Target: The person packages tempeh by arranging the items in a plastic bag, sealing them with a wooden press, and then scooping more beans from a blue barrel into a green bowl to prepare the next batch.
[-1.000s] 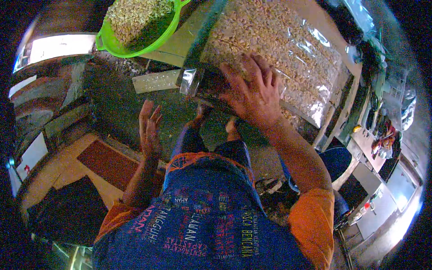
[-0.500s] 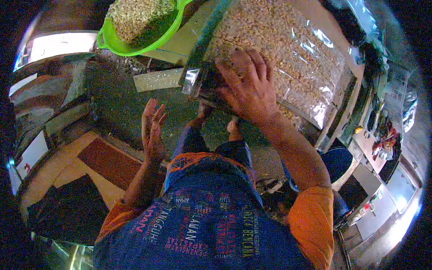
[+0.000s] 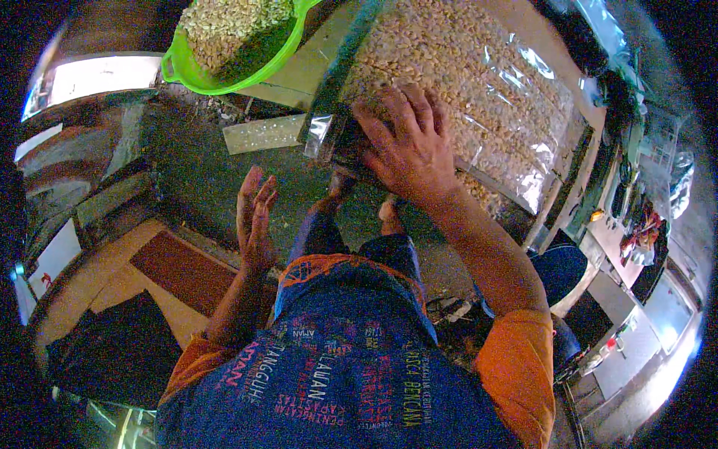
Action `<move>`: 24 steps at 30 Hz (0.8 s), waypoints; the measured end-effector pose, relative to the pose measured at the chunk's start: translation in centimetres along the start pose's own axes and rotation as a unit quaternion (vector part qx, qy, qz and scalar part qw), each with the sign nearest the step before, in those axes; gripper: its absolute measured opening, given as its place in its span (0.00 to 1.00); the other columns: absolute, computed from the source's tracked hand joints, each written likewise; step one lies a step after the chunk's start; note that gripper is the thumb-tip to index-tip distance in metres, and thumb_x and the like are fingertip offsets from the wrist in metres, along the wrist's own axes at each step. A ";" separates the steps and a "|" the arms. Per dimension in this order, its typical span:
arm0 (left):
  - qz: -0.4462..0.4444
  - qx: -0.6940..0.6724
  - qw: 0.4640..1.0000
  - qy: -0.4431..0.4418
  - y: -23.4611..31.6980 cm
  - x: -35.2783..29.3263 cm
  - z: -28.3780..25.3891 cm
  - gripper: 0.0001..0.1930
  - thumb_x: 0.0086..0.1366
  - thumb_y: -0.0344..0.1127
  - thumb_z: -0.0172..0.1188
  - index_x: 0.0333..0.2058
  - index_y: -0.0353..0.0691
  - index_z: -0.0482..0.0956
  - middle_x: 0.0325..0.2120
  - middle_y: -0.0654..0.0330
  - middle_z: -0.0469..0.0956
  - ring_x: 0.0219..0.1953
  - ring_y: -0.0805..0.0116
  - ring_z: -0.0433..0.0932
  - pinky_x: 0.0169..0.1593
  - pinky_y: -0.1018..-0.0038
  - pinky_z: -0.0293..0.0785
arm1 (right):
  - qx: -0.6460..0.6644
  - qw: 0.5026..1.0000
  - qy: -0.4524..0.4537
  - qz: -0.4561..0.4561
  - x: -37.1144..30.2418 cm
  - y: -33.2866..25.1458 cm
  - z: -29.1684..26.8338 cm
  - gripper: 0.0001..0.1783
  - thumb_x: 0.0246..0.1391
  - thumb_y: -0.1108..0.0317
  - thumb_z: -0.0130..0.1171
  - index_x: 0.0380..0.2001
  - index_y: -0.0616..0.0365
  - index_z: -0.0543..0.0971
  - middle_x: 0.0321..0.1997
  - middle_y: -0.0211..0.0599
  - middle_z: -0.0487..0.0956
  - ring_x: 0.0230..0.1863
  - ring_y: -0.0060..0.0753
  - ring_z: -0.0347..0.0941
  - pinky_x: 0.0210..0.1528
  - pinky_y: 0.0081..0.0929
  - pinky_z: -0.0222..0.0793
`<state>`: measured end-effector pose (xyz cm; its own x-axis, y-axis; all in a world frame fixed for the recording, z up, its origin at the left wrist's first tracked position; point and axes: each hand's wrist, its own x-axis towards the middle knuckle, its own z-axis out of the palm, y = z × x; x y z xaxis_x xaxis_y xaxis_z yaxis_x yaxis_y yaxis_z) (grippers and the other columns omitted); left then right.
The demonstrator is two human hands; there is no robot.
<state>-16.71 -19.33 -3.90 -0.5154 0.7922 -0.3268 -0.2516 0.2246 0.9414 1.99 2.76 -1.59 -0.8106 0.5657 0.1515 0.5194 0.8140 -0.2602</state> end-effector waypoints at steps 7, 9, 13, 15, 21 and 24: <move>-0.001 0.047 0.999 -0.006 -0.2 0.3 -0.1 0.35 0.68 0.49 0.50 0.66 0.35 0.51 0.67 0.50 0.52 0.66 0.52 0.59 0.64 0.58 0.57 | -0.007 0.999 0.031 0.026 0.1 -0.4 0.4 0.35 0.40 0.52 0.69 0.56 0.40 0.74 0.62 0.41 0.64 0.65 0.52 0.56 0.65 0.53 0.53; 0.000 0.047 0.999 -0.005 -0.1 0.3 0.0 0.35 0.68 0.48 0.50 0.66 0.34 0.51 0.67 0.50 0.52 0.66 0.51 0.59 0.64 0.58 0.57 | -0.008 0.999 0.035 0.015 0.3 -0.4 0.4 0.34 0.41 0.52 0.69 0.55 0.41 0.75 0.62 0.41 0.64 0.65 0.52 0.56 0.64 0.53 0.53; -0.002 0.039 0.999 0.001 -0.2 0.3 0.1 0.34 0.68 0.46 0.50 0.66 0.34 0.52 0.67 0.50 0.53 0.66 0.51 0.60 0.64 0.58 0.57 | -0.003 0.997 0.067 0.041 0.1 -0.4 0.4 0.32 0.41 0.56 0.70 0.54 0.42 0.75 0.62 0.41 0.64 0.64 0.51 0.58 0.62 0.51 0.56; -0.007 0.036 0.999 0.004 -0.3 0.4 0.2 0.34 0.68 0.46 0.50 0.66 0.34 0.52 0.67 0.49 0.54 0.65 0.51 0.60 0.64 0.58 0.57 | -0.014 0.997 0.072 0.034 -0.2 0.0 -0.1 0.32 0.41 0.57 0.70 0.53 0.43 0.75 0.62 0.41 0.64 0.63 0.50 0.59 0.61 0.50 0.57; 0.126 0.205 0.970 -0.041 1.1 0.8 0.7 0.31 0.68 0.45 0.48 0.64 0.33 0.58 0.65 0.47 0.57 0.66 0.51 0.59 0.66 0.58 0.54 | -0.003 0.991 0.108 0.082 -4.8 1.0 -3.9 0.22 0.44 0.62 0.69 0.45 0.51 0.79 0.48 0.43 0.75 0.49 0.50 0.70 0.51 0.44 0.68; 0.209 0.344 0.913 -0.069 3.1 1.0 1.9 0.26 0.65 0.38 0.53 0.61 0.38 0.66 0.63 0.44 0.60 0.66 0.45 0.57 0.66 0.54 0.53 | 0.093 0.988 0.034 0.117 -8.2 2.1 -3.8 0.16 0.47 0.64 0.66 0.42 0.51 0.80 0.40 0.40 0.78 0.42 0.47 0.74 0.45 0.40 0.72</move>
<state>-16.45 -16.76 -1.13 -0.3281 0.9437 0.0416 0.5411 0.1516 0.8272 10.77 0.38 0.23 -0.6502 0.7487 0.1292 0.6269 0.6248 -0.4655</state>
